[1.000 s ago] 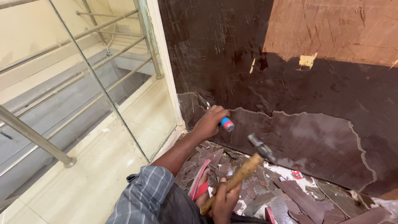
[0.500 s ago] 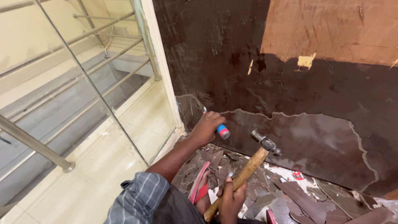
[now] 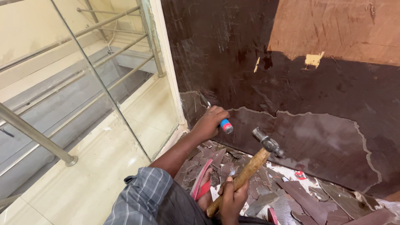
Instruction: The person uses a hammer and chisel to remove dark brown wallpaper from a wall. They repeatedly strike the chisel to pry off sections, which fall to the floor as debris.
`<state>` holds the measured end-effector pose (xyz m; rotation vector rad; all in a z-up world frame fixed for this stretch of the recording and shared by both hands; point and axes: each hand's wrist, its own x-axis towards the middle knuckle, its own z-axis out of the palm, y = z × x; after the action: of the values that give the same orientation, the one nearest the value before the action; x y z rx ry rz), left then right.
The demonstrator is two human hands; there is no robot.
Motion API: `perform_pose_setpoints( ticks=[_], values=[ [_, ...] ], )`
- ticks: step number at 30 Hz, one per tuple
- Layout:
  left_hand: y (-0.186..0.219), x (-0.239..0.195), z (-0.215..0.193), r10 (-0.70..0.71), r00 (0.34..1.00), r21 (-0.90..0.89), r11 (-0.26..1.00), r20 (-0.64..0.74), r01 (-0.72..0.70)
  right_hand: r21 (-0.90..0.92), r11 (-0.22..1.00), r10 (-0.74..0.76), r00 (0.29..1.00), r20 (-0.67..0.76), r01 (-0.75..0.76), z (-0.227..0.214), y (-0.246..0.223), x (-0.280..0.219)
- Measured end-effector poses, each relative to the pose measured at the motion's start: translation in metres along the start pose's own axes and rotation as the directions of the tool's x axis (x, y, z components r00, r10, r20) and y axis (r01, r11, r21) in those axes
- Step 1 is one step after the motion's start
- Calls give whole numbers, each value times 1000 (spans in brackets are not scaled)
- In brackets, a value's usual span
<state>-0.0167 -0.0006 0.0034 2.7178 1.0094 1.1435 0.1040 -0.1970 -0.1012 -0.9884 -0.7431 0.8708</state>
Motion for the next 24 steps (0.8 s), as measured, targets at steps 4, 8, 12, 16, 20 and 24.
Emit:
perform_pose_setpoints(
  ticks=[4,8,12,16,20,24],
  values=[
    [1,-2,-6,-3,1000,-51,999,-8,2,4,997,-72,997,-11,72,1,15,-6],
    [-2,-1,-3,-1,1000,-58,998,-26,0,-326,933,-143,988,58,154,1,33,-7],
    [-3,1,1,-8,998,-69,998,-67,4,-353,932,99,994,37,-80,-2,36,-6],
    [0,8,1,-29,999,-35,999,-44,27,-44,998,-34,999,2,34,2,27,-4],
    [4,16,8,-67,996,-36,997,-63,64,-218,968,135,991,22,-128,-7,25,10],
    [4,21,19,-67,994,-7,998,-91,66,-127,987,92,996,-17,-93,-13,26,13]
  ],
)
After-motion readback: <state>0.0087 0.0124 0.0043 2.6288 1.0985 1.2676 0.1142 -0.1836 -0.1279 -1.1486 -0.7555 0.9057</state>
